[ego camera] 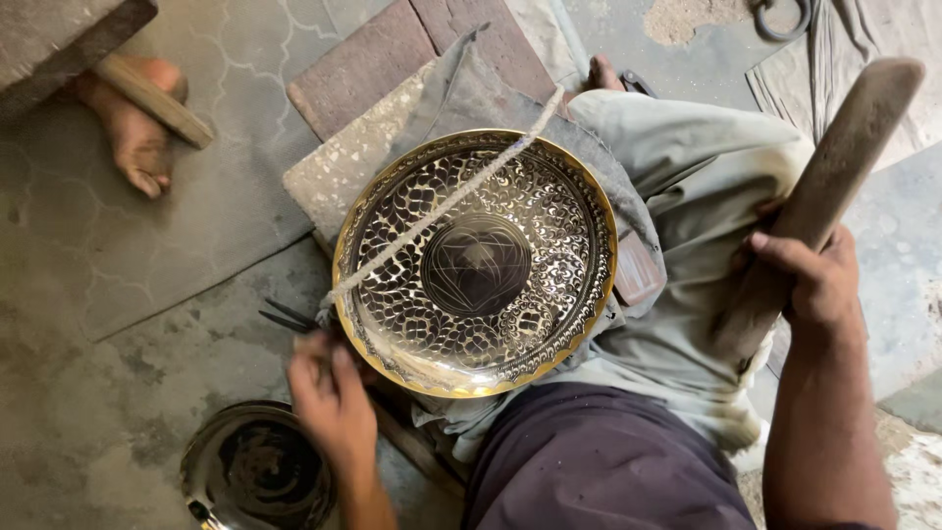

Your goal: The person sits on the floor with a large decorated brass tray on their lap. They hold a small punch against the tray's surface with one hand and strike it with a wooden mallet in the other hand, working along the engraved pattern, occasionally repositioning the punch and rotating the tray.

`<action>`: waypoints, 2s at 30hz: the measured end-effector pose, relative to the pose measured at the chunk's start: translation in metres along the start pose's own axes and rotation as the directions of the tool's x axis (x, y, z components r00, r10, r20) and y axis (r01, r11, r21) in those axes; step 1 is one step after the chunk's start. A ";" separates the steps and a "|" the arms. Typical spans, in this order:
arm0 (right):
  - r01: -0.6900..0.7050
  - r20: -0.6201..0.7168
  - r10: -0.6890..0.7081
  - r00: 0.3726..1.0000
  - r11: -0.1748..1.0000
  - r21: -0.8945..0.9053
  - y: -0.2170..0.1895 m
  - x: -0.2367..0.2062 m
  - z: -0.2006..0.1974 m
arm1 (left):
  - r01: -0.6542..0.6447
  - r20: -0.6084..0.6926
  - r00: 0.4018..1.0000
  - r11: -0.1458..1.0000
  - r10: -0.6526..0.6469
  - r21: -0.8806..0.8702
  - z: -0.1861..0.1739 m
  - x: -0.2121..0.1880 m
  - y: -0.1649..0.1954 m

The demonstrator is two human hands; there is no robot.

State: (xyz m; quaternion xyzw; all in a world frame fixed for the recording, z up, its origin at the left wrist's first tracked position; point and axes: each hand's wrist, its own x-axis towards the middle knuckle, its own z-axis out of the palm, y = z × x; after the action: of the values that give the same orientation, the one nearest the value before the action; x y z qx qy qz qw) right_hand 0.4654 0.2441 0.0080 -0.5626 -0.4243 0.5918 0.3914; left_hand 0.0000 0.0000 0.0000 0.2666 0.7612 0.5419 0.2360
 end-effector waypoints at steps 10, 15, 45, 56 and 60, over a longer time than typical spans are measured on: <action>0.125 0.202 -0.008 0.979 0.808 -0.576 -0.060 0.036 0.085 | 0.136 0.216 0.973 0.952 -0.077 -0.272 0.053 0.080 -0.014; 0.397 0.410 -0.088 0.908 0.494 -0.773 -0.095 0.076 0.172 | 0.025 0.158 0.987 0.994 -0.041 0.104 0.059 0.073 0.025; 0.568 0.501 -0.270 0.822 0.449 -0.690 -0.157 0.096 0.081 | -0.042 0.095 0.994 0.989 0.056 -0.143 0.176 -0.019 0.142; 0.557 0.551 -0.155 0.820 -0.001 -0.830 -0.169 0.087 0.043 | -0.212 0.504 0.851 0.974 0.146 0.074 0.249 0.021 0.129; 0.586 0.723 -0.074 0.687 -0.532 -0.611 -0.173 0.091 0.048 | -0.255 0.491 0.853 0.962 0.177 0.096 0.243 0.026 0.131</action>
State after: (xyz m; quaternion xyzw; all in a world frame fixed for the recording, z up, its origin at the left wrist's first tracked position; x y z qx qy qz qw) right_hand 0.4097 0.3843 0.1416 -0.3202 -0.9316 -0.1191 -0.1241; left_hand 0.1576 0.2226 0.0492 0.4939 0.6848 0.4206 0.3321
